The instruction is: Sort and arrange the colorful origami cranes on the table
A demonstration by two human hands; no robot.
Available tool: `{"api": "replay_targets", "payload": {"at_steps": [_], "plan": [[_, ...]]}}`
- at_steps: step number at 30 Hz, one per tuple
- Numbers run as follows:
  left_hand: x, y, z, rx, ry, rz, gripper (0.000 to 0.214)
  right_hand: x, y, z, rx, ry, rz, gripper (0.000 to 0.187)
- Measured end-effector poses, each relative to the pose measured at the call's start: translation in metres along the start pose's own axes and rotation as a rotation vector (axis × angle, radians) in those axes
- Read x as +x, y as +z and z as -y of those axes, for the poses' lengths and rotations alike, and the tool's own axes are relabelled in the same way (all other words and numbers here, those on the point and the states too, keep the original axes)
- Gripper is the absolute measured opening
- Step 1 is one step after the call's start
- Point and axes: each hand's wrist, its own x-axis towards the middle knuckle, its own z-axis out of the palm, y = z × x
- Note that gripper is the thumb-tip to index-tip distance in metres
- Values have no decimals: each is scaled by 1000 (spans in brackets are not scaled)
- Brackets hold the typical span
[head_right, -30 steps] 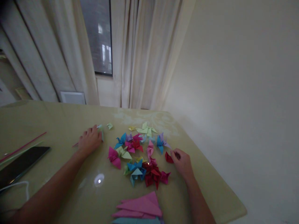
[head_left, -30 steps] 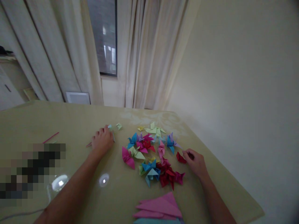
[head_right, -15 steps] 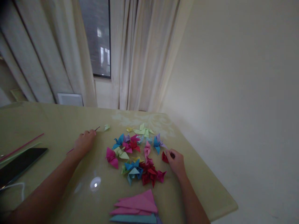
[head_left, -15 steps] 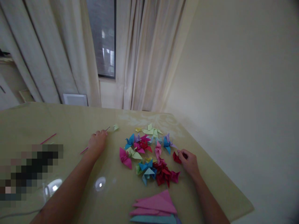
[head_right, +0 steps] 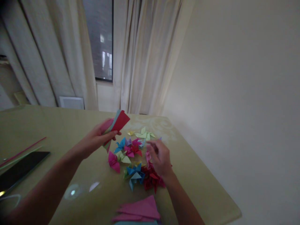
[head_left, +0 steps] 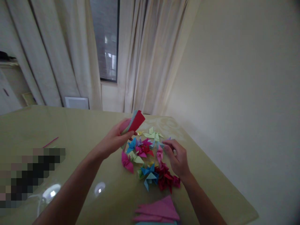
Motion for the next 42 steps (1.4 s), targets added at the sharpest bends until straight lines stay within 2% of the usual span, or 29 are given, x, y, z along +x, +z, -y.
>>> {"api": "replay_targets", "payload": {"at_steps": [3, 4, 7, 9, 15, 21, 24, 28, 34, 39, 42], "plan": [[-6, 19, -12, -6, 117, 92, 36, 37, 31, 45, 201, 80, 114, 46], [-7, 22, -13, -9, 139, 102, 33, 48, 40, 54, 250, 107, 151, 44], [-10, 23, -13, -18, 137, 97, 27, 65, 57, 69, 366, 135, 119, 27], [-11, 21, -12, -21, 108, 99, 27, 66, 61, 70, 438, 138, 83, 23], [-12, 25, -11, -73, 23, 109, 42, 61, 55, 62, 564, 162, 96, 25], [-8, 37, -15, -24, 52, 15, 36, 61, 51, 59, 655, 216, 154, 24], [-7, 38, -16, -5, 58, -22, 34, 62, 51, 61, 666, 222, 136, 25], [-8, 38, -17, -27, 62, -122, 40, 63, 50, 63, 702, 258, 68, 30], [-10, 35, -21, -35, 40, -160, 34, 63, 47, 59, 721, 243, 122, 28], [-11, 26, -16, -2, 38, -268, 41, 72, 34, 50, 623, 189, 67, 27], [-10, 24, -14, -55, -6, -263, 44, 76, 26, 46, 623, 190, 30, 27]]}}
